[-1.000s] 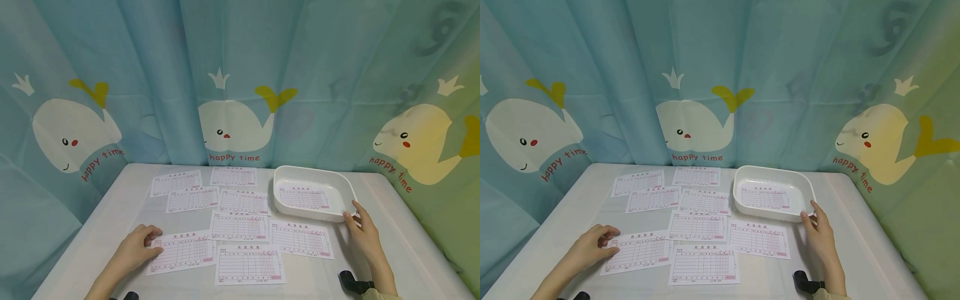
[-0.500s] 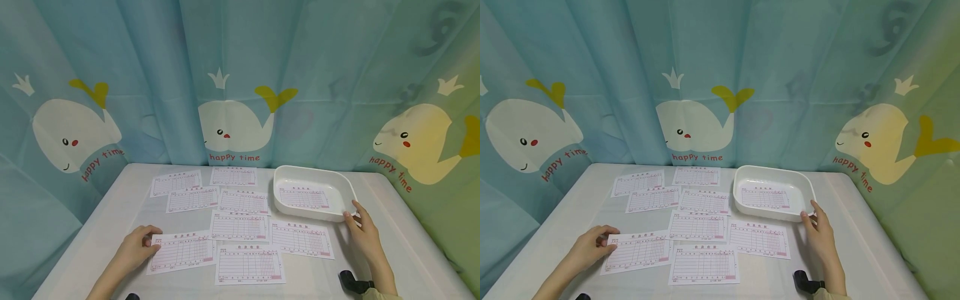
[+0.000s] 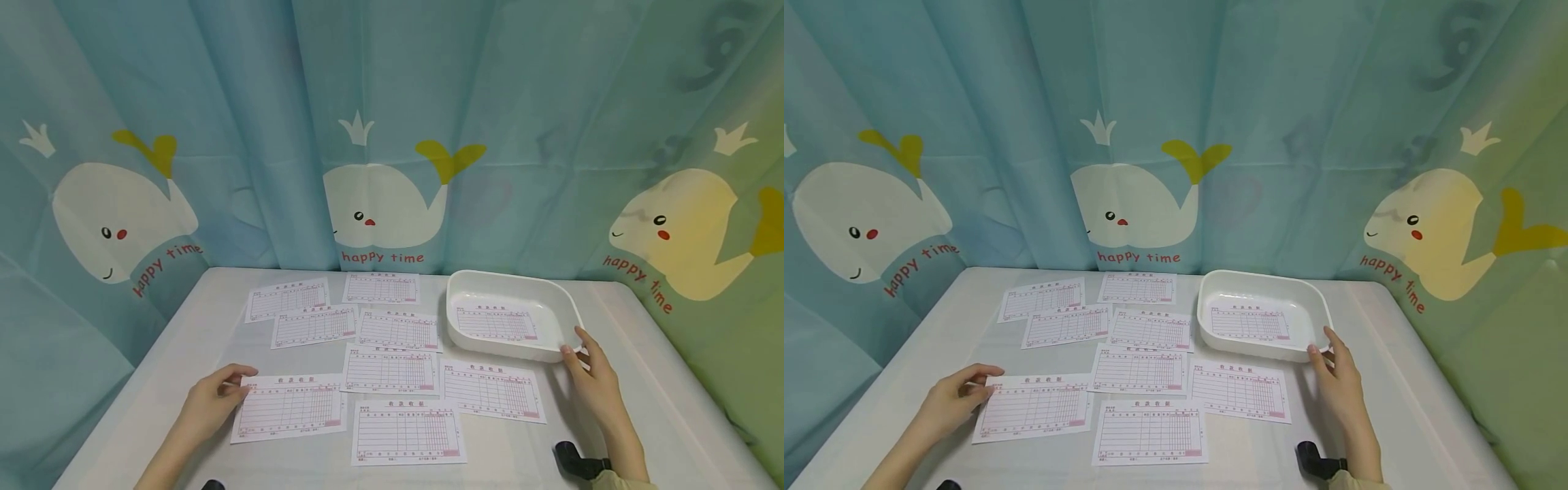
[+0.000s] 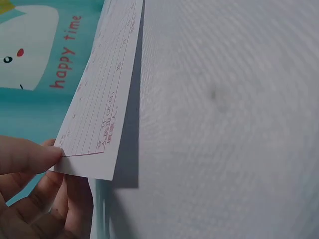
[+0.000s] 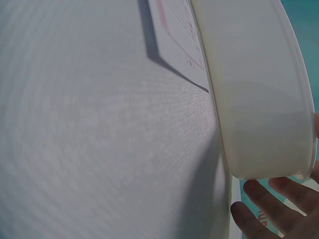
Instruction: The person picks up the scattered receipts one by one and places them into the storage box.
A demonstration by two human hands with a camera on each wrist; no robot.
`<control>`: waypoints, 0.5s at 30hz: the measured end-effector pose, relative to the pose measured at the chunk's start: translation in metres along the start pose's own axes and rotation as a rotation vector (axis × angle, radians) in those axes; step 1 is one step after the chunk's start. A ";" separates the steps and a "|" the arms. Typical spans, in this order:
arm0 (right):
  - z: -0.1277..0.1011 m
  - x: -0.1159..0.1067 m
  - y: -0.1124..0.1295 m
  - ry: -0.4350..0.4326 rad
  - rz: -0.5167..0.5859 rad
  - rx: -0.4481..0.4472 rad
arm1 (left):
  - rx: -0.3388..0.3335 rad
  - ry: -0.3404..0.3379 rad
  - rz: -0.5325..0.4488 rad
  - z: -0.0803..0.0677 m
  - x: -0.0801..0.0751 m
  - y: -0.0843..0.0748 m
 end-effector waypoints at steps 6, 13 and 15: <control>0.000 0.000 0.000 0.003 -0.007 0.006 | -0.037 0.021 -0.046 -0.001 -0.003 0.005; 0.000 0.000 0.000 0.002 -0.011 0.005 | -0.086 0.051 -0.085 -0.002 -0.009 0.009; 0.000 0.000 0.000 0.002 -0.011 0.007 | -0.096 0.055 -0.097 -0.002 -0.012 0.010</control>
Point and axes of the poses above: each hand's wrist, its own z-axis towards the middle knuckle, its own x-axis out of the palm, y = z × x, the point moved 8 cm from there along z, towards the middle knuckle, and after that the axes turned 10 degrees about -z, right-handed, at the moved point
